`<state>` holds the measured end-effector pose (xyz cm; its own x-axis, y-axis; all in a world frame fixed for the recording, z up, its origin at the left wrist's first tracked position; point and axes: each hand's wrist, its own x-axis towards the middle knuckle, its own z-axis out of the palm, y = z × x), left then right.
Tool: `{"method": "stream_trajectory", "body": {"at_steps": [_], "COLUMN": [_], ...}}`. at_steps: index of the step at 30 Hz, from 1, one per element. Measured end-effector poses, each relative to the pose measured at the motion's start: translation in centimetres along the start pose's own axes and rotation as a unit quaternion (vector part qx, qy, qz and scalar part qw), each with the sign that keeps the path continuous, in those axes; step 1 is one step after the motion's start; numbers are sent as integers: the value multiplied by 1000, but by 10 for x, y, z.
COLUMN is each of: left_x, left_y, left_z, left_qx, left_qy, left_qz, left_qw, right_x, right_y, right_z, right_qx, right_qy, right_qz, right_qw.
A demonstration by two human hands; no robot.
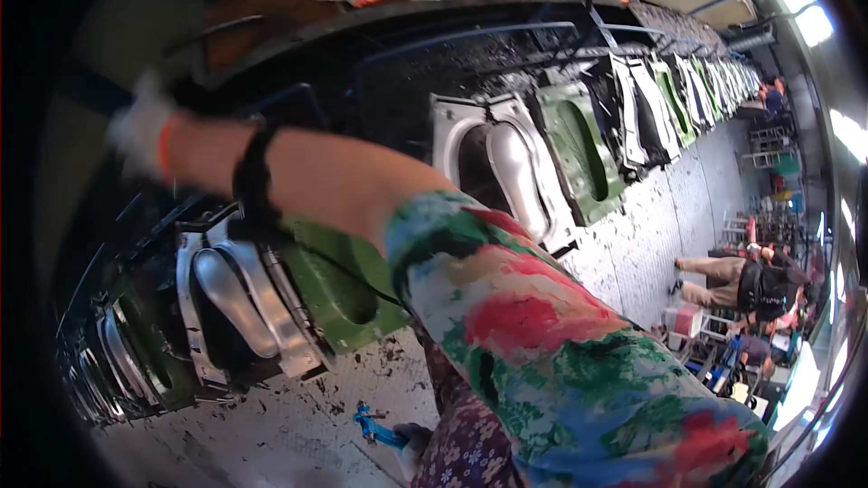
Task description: Spraying a coating or release agent into shoe sole molds on a conveyor system in a factory.
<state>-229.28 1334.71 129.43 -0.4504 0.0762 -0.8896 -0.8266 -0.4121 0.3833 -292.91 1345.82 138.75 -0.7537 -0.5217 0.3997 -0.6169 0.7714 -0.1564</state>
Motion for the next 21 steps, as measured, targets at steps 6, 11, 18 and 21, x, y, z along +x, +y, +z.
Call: {"method": "stream_trajectory", "body": {"at_steps": [6,11,18,21], "left_x": [7,-10,8,0], "left_y": [-11,-20,-72,-83], "left_z": [62,153,337,374], "left_qx": [66,233,413,229], "left_qy": [-96,-110,-170,-253], "left_qz": [64,85,329,135], "left_qw": [991,962,832,930], "right_x": [-297,-503,-602,-631], "right_y": [-116,-85,-28,-2], "right_z": [-130,-187,-230,-227], "right_qx": [588,542,570,732], "right_qy": [-197,-308,-144,-63], "right_qz": [-77,194,441,457], "right_qw": [780,757,678,502]}}
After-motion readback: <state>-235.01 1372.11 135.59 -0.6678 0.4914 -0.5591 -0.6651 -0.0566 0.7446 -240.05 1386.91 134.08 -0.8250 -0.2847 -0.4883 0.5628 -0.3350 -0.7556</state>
